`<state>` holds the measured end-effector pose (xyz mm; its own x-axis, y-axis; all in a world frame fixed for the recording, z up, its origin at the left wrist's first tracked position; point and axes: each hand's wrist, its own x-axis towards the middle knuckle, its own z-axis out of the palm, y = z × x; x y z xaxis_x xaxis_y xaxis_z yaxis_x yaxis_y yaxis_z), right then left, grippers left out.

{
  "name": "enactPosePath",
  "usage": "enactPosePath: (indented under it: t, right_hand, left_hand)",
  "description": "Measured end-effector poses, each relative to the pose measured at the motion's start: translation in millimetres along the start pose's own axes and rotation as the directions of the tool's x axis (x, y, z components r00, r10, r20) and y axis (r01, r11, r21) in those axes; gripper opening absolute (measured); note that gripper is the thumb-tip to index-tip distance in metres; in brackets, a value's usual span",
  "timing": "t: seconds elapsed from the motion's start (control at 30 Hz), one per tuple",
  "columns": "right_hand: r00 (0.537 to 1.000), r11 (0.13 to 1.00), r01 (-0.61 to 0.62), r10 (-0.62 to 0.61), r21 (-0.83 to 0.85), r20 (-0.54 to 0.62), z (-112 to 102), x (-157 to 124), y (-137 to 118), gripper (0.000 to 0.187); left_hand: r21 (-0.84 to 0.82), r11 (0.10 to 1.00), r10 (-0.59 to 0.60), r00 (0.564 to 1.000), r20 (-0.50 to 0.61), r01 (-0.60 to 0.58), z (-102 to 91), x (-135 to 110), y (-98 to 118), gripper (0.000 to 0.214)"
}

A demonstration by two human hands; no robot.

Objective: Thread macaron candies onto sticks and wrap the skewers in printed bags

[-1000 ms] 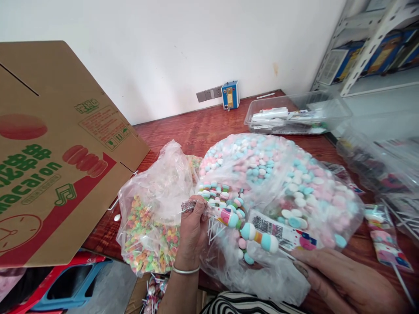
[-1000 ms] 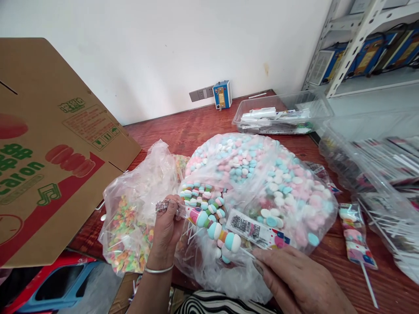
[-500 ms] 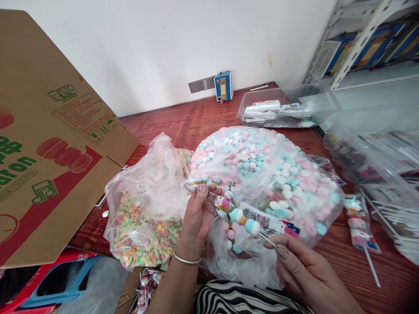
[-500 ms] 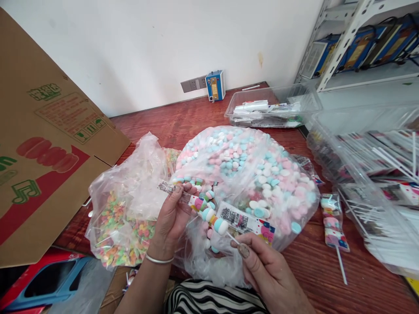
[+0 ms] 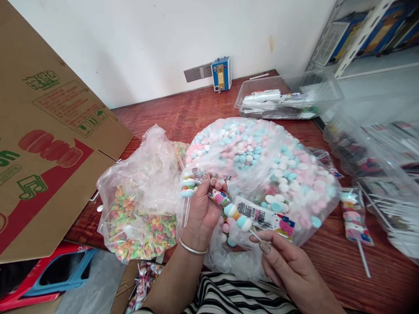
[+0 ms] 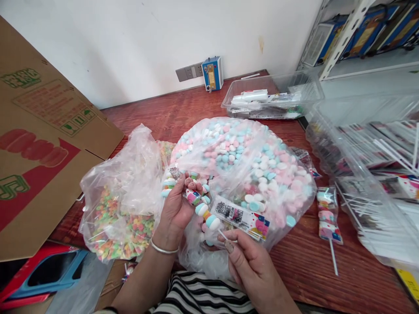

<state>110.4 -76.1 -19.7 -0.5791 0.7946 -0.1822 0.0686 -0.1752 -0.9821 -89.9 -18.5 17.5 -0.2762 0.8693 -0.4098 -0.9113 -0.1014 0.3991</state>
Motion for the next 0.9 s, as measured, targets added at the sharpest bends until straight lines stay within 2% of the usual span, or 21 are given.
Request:
enactPosePath:
  t: [0.03, 0.07, 0.1, 0.17, 0.23, 0.27, 0.3, 0.33, 0.37, 0.4, 0.43, 0.5, 0.53, 0.57, 0.63, 0.7, 0.77, 0.8, 0.83, 0.87, 0.9]
  right_hand:
    - [0.992, 0.979, 0.111, -0.119, -0.171, -0.036, -2, 1, -1, 0.027]
    - [0.963, 0.910, 0.223, -0.262, -0.349, -0.069, -4, 3, -2, 0.023]
    - [0.908, 0.798, 0.315, -0.411, -0.514, -0.081, -6, 5, -2, 0.021]
    - [0.768, 0.517, 0.409, -0.641, -0.751, -0.023, -7, 9, 0, 0.021]
    - [0.664, 0.287, 0.412, -0.744, -0.865, 0.069, -8, 12, 2, 0.020]
    - [0.640, 0.224, 0.402, -0.762, -0.888, 0.098, -8, 12, 3, 0.019]
    - [0.629, 0.201, 0.393, -0.771, -0.898, 0.103, -8, 12, 4, 0.018]
    - [0.631, 0.221, 0.390, -0.771, -0.894, 0.085, -7, 12, 3, 0.017]
    - [0.653, 0.289, 0.395, -0.756, -0.872, 0.045, -7, 11, 2, 0.016]
    - [0.702, 0.406, 0.398, -0.712, -0.823, -0.012, -6, 9, 1, 0.015]
    - [0.775, 0.560, 0.380, -0.628, -0.736, -0.077, -4, 8, -2, 0.014]
    - [0.923, 0.876, 0.239, -0.339, -0.419, -0.181, 1, 5, -7, 0.018]
    - [0.967, 0.970, 0.127, -0.168, -0.208, -0.194, 4, 5, -9, 0.024]
    - [0.984, 1.000, 0.016, -0.014, 0.005, -0.177, 7, 5, -11, 0.029]
    - [0.979, 0.931, -0.142, 0.183, 0.337, -0.092, 13, 7, -14, 0.035]
    - [0.969, 0.866, -0.213, 0.245, 0.453, -0.013, 17, 11, -15, 0.036]
    - [0.983, 0.931, -0.164, 0.183, 0.325, -0.029, 17, 14, -13, 0.035]
    - [0.993, 0.984, -0.072, 0.086, 0.164, -0.078, 16, 15, -11, 0.033]
    - [0.990, 0.997, 0.056, -0.062, -0.051, -0.127, 14, 16, -9, 0.030]
    - [0.960, 0.937, 0.193, -0.242, -0.290, -0.143, 11, 17, -5, 0.025]
    - [0.902, 0.805, 0.311, -0.418, -0.505, -0.110, 9, 18, -2, 0.020]
  left_hand:
    - [0.007, 1.000, -0.001, 1.000, -0.024, 0.001, 1.3, 0, -1, 0.011]
    - [0.014, 1.000, -0.003, 0.999, -0.048, 0.004, 2.7, 0, -3, 0.013]
    - [0.019, 1.000, -0.004, 0.998, -0.068, 0.005, 4.1, 0, -4, 0.014]
    - [0.024, 1.000, -0.005, 0.995, -0.097, 0.007, 6.2, -2, -8, 0.015]
    - [0.026, 1.000, -0.004, 0.995, -0.096, 0.007, 7.1, -5, -11, 0.012]
    - [0.031, 0.999, -0.006, 0.996, -0.090, 0.009, 7.0, -6, -12, 0.008]
    - [0.039, 0.999, -0.010, 0.997, -0.083, 0.013, 6.7, -7, -14, 0.006]
    - [0.048, 0.999, -0.015, 0.997, -0.075, 0.018, 6.3, -8, -15, 0.005]
    - [0.058, 0.998, -0.018, 0.998, -0.068, 0.022, 5.9, -9, -16, 0.006]
    - [0.066, 0.998, -0.022, 0.998, -0.064, 0.026, 5.5, -10, -17, 0.008]
    - [0.070, 0.997, -0.025, 0.998, -0.059, 0.029, 5.2, -10, -17, 0.010]
    - [0.063, 0.997, -0.034, 0.999, -0.039, 0.037, 5.0, -11, -18, 0.011]
    - [0.056, 0.998, -0.041, 0.999, -0.026, 0.042, 5.0, -11, -19, 0.011]
    - [0.048, 0.998, -0.048, 0.999, -0.013, 0.049, 5.0, -12, -19, 0.011]
    - [0.039, 0.998, -0.058, 0.998, 0.006, 0.057, 4.8, -12, -21, 0.012]
    - [0.042, 0.998, -0.054, 0.998, 0.011, 0.053, 4.6, -13, -22, 0.013]
    - [0.053, 0.998, -0.045, 0.999, -0.015, 0.046, 4.8, -13, -23, 0.013]
    - [0.061, 0.997, -0.044, 0.998, -0.042, 0.046, 5.2, -14, -24, 0.014]
    - [0.069, 0.996, -0.047, 0.996, -0.076, 0.052, 5.9, -14, -24, 0.015]
    - [0.075, 0.995, -0.054, 0.992, -0.115, 0.063, 6.7, -13, -23, 0.016]
    - [0.078, 0.994, -0.064, 0.987, -0.149, 0.076, 7.6, -13, -23, 0.018]
